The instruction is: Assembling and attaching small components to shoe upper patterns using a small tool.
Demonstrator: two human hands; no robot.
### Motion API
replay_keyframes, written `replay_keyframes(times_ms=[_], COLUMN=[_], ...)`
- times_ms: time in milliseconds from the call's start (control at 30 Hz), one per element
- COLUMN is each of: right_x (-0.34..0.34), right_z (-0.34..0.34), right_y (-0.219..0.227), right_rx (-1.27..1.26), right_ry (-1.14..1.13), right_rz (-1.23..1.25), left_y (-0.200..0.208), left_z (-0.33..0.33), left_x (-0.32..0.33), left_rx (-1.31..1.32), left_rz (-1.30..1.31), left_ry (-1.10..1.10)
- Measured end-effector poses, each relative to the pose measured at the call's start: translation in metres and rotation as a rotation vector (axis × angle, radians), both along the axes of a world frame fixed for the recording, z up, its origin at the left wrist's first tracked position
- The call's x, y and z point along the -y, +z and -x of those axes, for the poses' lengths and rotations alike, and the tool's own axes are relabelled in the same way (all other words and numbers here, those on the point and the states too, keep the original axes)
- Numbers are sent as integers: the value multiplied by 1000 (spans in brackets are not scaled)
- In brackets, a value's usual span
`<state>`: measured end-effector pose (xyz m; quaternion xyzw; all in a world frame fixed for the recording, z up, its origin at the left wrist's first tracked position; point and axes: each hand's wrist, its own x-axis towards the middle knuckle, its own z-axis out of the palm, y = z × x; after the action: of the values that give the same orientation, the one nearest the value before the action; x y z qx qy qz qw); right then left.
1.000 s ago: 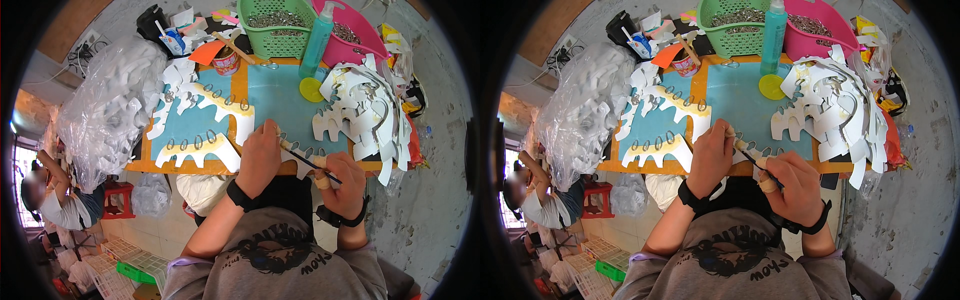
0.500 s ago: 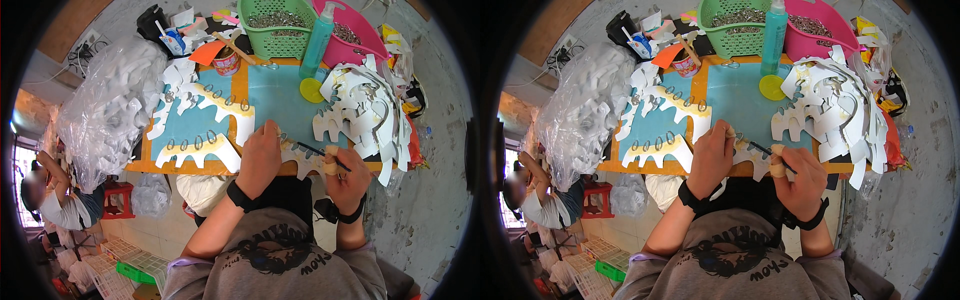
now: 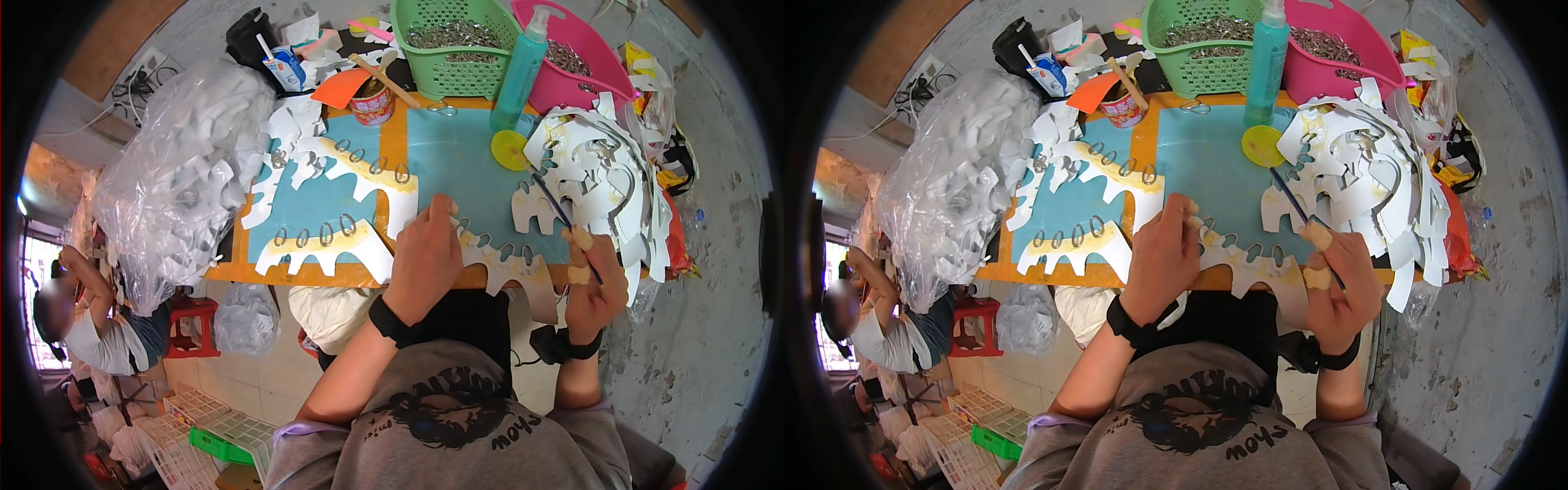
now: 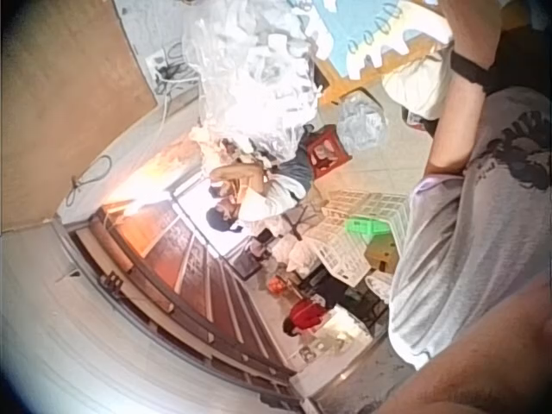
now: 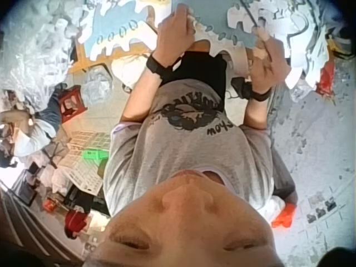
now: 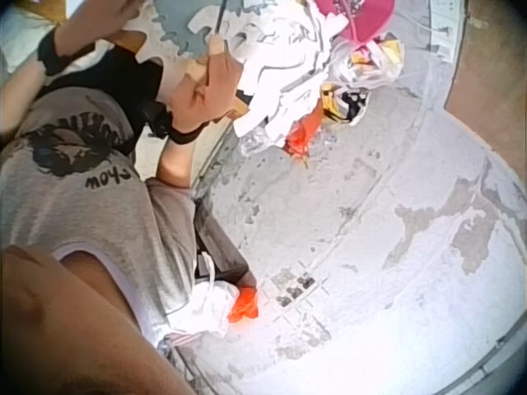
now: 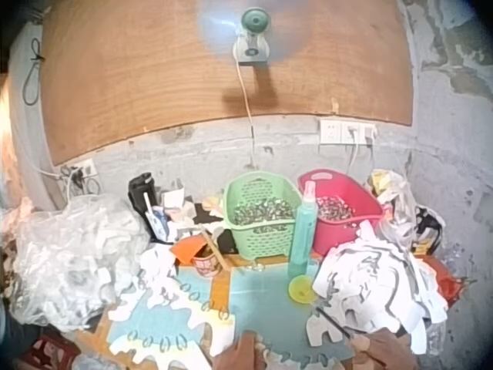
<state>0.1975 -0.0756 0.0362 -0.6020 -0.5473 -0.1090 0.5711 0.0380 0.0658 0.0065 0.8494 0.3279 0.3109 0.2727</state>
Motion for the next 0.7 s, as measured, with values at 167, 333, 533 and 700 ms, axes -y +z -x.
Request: replay_keyframes(times_ms=[167,333,533,700], right_x=[-8,-28,-49,-64], right_z=[-23,-44,-46,-41], right_y=[8,19,11,-9], right_rx=[-29,88,231,37], right_ry=[127,106,60,-43], right_rz=[173,258,231,-32], left_y=[0,-1,-3,-3], left_z=[0,0,-2,-1], left_x=[1,3,2,-2], left_rx=[-13,6,-4,-4], left_rz=[-10,-21,-15,-5], left_ry=[-11,-14,-14,-20])
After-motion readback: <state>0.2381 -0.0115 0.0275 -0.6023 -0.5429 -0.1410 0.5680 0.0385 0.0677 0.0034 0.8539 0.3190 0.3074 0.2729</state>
